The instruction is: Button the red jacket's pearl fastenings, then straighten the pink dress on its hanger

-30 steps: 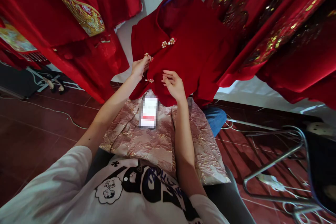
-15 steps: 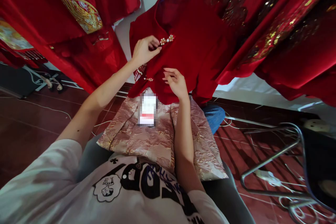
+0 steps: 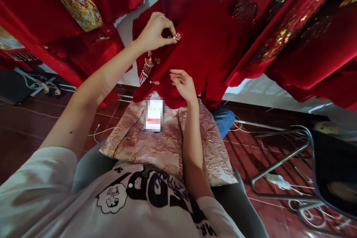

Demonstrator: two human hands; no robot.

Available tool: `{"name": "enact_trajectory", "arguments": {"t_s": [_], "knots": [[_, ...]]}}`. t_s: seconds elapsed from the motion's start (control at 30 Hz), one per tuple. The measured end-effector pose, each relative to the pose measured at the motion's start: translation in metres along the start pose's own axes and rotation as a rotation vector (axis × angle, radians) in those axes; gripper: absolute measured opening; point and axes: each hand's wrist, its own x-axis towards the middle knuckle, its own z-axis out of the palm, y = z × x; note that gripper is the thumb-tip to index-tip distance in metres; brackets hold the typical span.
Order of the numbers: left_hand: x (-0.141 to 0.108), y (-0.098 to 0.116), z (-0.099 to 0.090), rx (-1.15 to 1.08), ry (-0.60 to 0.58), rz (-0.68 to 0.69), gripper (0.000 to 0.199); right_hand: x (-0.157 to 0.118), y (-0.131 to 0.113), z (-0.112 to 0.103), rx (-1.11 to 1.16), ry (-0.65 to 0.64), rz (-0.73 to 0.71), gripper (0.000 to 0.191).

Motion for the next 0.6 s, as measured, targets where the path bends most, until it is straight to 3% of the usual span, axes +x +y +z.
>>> {"name": "enact_trajectory", "arguments": {"t_s": [0.17,0.33,0.4,0.5,0.6], "knots": [[0.002,0.006,-0.008,-0.075,-0.029,-0.072,0.012,0.022,-0.047,0.008,-0.24,0.166,-0.179,0.05],[0.001,0.012,-0.014,0.084,-0.112,0.073,0.016,0.093,-0.1,0.008,-0.538,0.279,-0.311,0.039],[0.002,0.015,-0.014,0.15,-0.173,0.103,0.014,0.132,-0.105,0.01,-0.621,0.242,-0.269,0.045],[0.001,0.02,-0.015,0.148,-0.29,0.04,0.014,0.175,-0.096,0.012,-0.574,0.245,-0.079,0.062],[-0.005,0.021,-0.017,0.106,-0.301,-0.084,0.043,0.18,-0.077,0.006,-0.418,0.331,0.149,0.094]]}}
